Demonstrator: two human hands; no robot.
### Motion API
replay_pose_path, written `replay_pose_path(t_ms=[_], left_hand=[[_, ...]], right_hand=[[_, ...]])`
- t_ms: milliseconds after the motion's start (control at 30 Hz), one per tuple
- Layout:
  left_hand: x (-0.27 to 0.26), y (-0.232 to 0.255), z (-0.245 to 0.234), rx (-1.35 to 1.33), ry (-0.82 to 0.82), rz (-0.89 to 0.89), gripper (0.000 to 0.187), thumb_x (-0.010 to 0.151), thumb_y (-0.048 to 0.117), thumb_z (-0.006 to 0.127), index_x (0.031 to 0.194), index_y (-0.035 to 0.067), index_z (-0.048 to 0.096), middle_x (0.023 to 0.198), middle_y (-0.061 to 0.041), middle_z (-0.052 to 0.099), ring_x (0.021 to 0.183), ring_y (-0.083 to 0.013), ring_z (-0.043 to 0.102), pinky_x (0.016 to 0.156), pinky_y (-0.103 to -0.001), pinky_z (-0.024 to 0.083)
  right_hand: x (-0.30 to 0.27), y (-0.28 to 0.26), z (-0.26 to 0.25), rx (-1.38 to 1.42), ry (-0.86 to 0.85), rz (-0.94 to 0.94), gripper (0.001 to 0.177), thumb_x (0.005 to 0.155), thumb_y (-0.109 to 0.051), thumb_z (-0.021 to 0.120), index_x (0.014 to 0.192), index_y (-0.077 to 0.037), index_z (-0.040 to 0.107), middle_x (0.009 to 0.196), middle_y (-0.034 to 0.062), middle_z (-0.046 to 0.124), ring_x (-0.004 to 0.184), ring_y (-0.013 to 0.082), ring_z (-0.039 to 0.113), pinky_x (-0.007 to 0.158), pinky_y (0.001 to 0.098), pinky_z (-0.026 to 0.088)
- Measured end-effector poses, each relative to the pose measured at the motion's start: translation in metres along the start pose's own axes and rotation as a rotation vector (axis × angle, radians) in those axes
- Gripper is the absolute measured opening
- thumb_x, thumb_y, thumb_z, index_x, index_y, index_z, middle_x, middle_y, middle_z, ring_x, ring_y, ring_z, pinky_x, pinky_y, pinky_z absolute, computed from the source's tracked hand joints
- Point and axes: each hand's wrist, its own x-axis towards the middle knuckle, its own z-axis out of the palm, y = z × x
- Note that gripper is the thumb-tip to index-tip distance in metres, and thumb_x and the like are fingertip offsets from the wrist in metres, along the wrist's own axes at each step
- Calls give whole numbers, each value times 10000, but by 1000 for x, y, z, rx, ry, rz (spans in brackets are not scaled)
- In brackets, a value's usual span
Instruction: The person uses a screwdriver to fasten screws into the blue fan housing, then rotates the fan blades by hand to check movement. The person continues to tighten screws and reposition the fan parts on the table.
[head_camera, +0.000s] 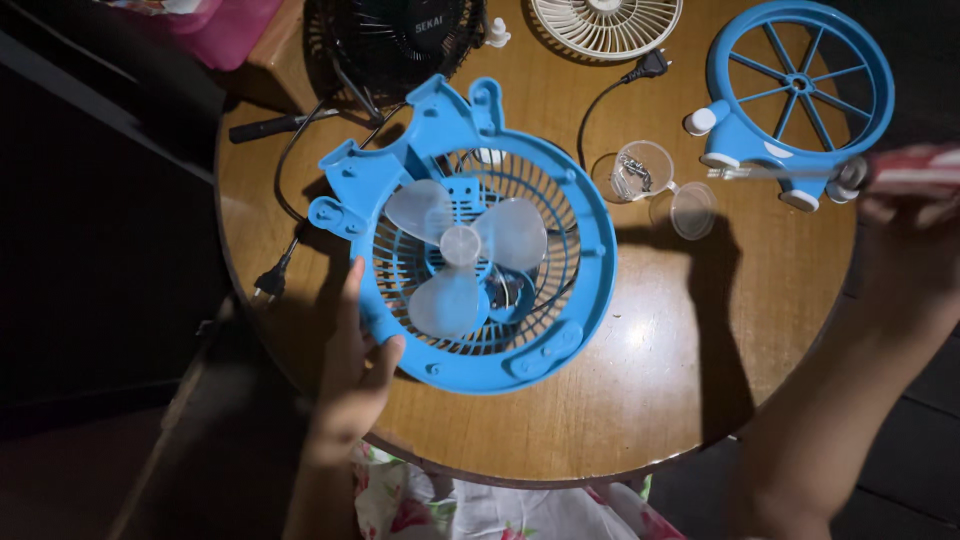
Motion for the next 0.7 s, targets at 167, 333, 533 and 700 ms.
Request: replay_pose_path(t_ms=[167,333,533,700], left_hand=[[-4,16,-24,156,-127,69,819,958,93,614,1663,58,199,1443,-224,480,1296,-292,486,1029,-390,411],[4,29,-24,386,-25,315,723,1007,226,613,1593,-26,273,1649,-308,317,1570,-419,287,1256,-463,259],[8,29,-9,387,34,319,733,986,252,642,1563,-56,309,1611,-307,361,1525,-414,354,1235,-454,281],[7,19,-10,382,35,298,721,987,202,655,1560,-69,311,1602,-285,389,1523,-384,376,1252,-449,282]], right_hand=[[-76,41,-19,42,100,124,215,1161,-274,560,1072,-83,602,1085,201,707,1016,346,725,874,472,631],[-147,74,1,-57,371,285,172,1136,-255,580,1097,-88,598,1075,156,705,1059,337,733,891,531,642],[-161,75,19,-81,379,310,143,1098,-212,580,1176,-94,562,1075,88,647,1049,286,718,887,612,625],[-158,76,22,-50,352,332,133,1118,-178,582,1196,-71,565,1065,105,662,1013,267,715,885,562,629]])
